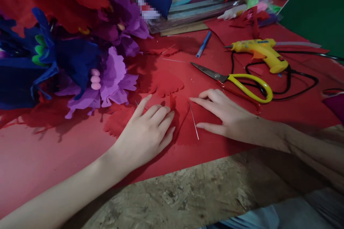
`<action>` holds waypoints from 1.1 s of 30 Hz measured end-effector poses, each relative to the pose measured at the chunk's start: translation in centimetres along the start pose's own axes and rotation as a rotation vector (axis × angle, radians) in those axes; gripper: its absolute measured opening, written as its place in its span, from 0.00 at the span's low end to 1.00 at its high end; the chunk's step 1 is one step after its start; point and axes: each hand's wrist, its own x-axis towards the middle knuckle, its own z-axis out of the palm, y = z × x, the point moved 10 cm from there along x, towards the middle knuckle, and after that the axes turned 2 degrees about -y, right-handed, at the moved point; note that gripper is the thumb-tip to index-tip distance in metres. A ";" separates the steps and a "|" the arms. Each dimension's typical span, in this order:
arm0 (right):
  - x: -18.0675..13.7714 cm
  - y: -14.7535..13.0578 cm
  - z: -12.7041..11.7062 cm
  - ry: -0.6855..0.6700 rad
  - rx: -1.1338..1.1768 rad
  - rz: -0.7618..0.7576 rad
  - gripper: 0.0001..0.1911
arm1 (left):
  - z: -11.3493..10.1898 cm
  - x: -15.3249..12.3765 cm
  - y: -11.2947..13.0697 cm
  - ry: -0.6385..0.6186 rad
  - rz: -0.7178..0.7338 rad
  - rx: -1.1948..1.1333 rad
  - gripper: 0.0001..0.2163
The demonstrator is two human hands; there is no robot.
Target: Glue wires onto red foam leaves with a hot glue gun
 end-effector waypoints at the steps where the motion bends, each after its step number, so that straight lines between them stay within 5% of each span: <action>1: 0.0 -0.1 -0.1 0.006 -0.004 -0.005 0.27 | 0.0 0.0 0.0 0.001 0.002 0.001 0.13; 33: 0.1 -0.6 -0.1 0.075 -0.082 -0.093 0.29 | 0.0 0.0 0.0 0.001 0.011 0.010 0.13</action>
